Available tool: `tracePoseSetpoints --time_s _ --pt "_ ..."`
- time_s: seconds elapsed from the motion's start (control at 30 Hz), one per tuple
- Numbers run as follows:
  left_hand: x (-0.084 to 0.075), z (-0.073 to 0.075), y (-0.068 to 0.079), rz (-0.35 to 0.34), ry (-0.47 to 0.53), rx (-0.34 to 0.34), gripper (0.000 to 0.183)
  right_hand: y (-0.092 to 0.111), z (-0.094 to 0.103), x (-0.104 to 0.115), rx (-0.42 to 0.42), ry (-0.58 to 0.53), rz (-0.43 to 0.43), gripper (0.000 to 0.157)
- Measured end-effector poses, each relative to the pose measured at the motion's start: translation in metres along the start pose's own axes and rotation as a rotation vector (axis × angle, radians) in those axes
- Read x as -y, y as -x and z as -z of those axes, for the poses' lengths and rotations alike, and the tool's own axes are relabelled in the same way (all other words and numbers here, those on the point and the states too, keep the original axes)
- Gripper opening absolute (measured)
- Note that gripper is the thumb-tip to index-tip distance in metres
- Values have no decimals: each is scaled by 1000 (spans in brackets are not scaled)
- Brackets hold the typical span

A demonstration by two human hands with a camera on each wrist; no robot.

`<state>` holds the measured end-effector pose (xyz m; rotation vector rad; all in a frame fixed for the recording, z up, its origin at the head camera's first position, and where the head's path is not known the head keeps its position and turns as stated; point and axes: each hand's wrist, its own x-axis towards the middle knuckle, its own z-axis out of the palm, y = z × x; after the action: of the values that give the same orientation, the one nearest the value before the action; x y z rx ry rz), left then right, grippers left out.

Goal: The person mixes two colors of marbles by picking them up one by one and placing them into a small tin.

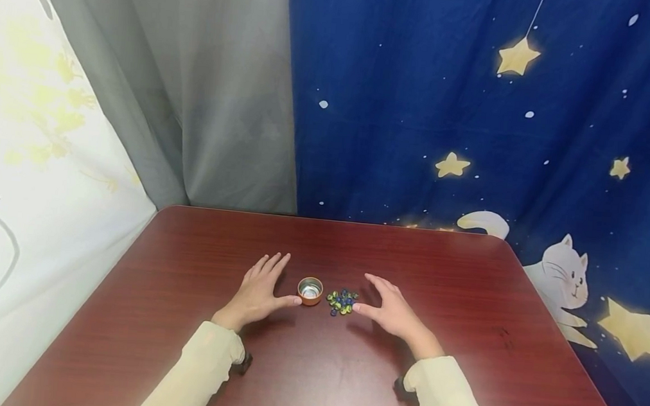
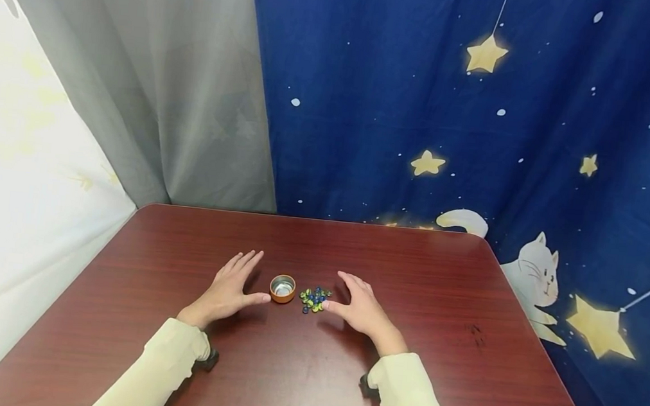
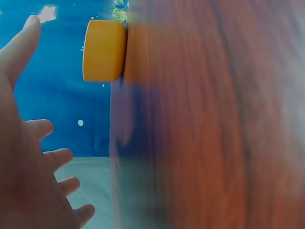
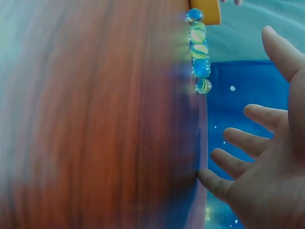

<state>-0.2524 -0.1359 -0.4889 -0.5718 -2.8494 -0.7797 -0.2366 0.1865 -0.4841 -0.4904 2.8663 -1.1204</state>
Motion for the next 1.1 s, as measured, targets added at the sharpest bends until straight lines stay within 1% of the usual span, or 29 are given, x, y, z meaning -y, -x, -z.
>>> tracePoseSetpoints --time_s 0.2,0.27,0.43,0.6,0.77,0.87,1.03,1.1 --pt "-3 0 -1 30 37 9 102 -3 -3 2 -49 -17 -29 78" --pt "-3 0 -2 39 50 11 101 -4 -4 2 -63 -39 -35 76" --pt "-2 -1 -5 63 91 0 100 -7 -5 6 -99 -116 -71 74" --pt "-2 -3 -8 90 151 -13 98 -9 -8 8 -138 -144 -108 70" --pt "-2 -6 -8 107 203 -18 95 -10 -11 10 -151 -168 -141 66" --pt "-1 -8 -8 119 214 -16 94 -11 -12 10 -155 -194 -172 65" --pt "-1 -10 -9 142 200 -12 95 -15 -14 7 -164 -240 -210 62" --pt "-1 -10 -11 139 198 -12 95 -17 -14 6 -166 -252 -221 61"
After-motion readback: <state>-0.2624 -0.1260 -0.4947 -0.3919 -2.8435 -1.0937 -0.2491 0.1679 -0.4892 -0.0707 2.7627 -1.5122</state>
